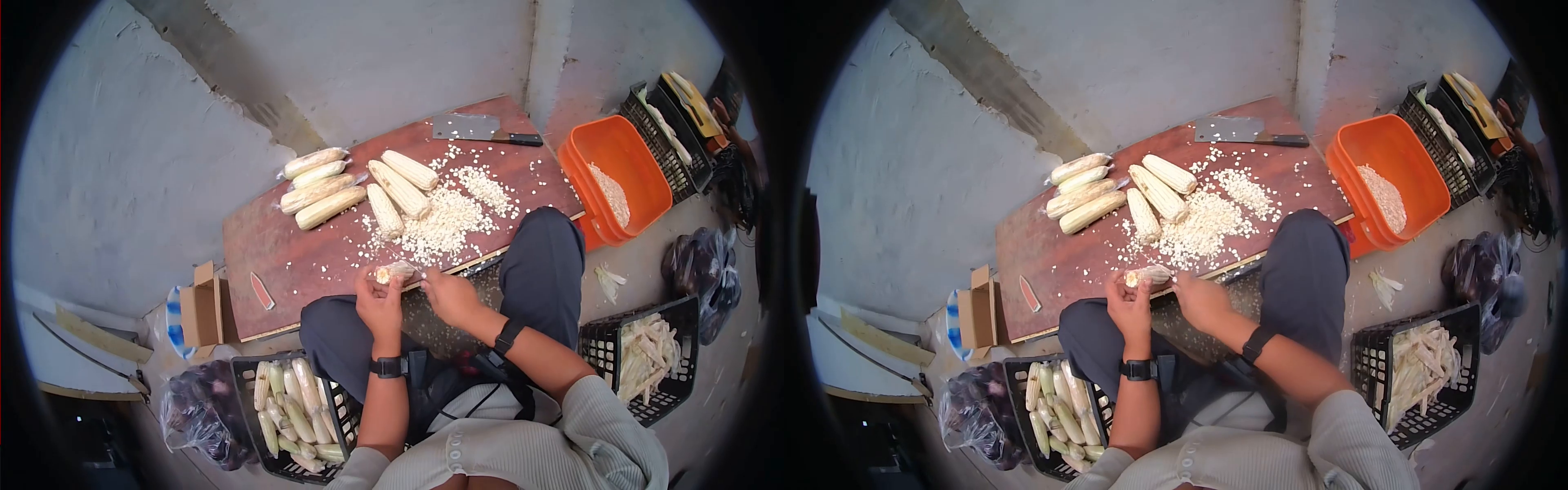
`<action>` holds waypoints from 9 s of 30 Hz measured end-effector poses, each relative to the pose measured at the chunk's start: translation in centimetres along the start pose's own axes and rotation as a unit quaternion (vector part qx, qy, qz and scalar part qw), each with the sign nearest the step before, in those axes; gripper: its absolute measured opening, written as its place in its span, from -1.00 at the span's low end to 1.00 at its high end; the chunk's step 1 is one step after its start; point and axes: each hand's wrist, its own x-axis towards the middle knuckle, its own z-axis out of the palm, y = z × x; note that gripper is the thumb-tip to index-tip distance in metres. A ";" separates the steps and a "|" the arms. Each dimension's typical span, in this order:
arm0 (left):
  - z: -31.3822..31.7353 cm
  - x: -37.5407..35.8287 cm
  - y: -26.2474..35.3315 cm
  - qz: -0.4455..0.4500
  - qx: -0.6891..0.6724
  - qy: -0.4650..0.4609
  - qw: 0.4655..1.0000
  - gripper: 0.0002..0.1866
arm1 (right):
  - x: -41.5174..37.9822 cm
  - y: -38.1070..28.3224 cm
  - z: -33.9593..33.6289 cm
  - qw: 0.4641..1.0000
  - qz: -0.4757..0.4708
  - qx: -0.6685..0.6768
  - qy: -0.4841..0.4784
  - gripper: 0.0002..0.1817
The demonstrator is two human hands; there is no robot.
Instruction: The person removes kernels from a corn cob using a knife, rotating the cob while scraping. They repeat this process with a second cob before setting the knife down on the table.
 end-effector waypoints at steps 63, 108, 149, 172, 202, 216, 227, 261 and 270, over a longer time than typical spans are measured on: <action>0.0 -0.4 0.8 0.068 0.089 -0.050 0.992 -0.68 | -0.5 -4.7 -5.4 0.987 -0.066 -0.142 -0.047 -0.75; 0.1 1.7 -0.1 -0.011 0.009 0.008 1.000 -0.63 | -2.1 -2.6 -5.3 0.986 -0.028 -0.142 -0.082 -0.77; 0.5 -0.3 0.1 0.083 0.069 -0.055 0.993 -0.67 | 3.9 -0.5 -1.2 0.999 -0.019 -0.002 -0.048 -0.77; 0.1 0.7 0.5 0.082 0.193 -0.030 0.977 -0.68 | -0.4 -0.5 -1.2 0.986 -0.030 -0.150 -0.069 -0.87; 0.6 0.4 1.8 0.083 0.191 -0.016 0.978 -0.76 | 2.3 -0.6 0.1 0.984 -0.035 -0.157 -0.082 -0.89; 0.1 -0.1 1.0 0.087 0.145 0.081 0.982 -0.77 | 2.7 0.5 -0.2 0.999 0.013 -0.006 -0.037 -0.74; 0.2 0.1 0.9 0.001 0.180 0.049 0.982 -0.68 | -1.0 -0.9 -2.3 0.982 -0.025 -0.156 -0.107 -0.77; 0.1 0.0 -1.0 -0.014 0.123 0.069 0.990 -0.70 | -0.6 -2.1 -2.0 0.995 -0.067 -0.064 -0.047 -0.76; -0.1 0.2 0.1 0.025 0.150 0.020 0.988 -0.74 | 1.3 -2.1 -0.2 0.991 -0.024 -0.104 -0.077 -0.85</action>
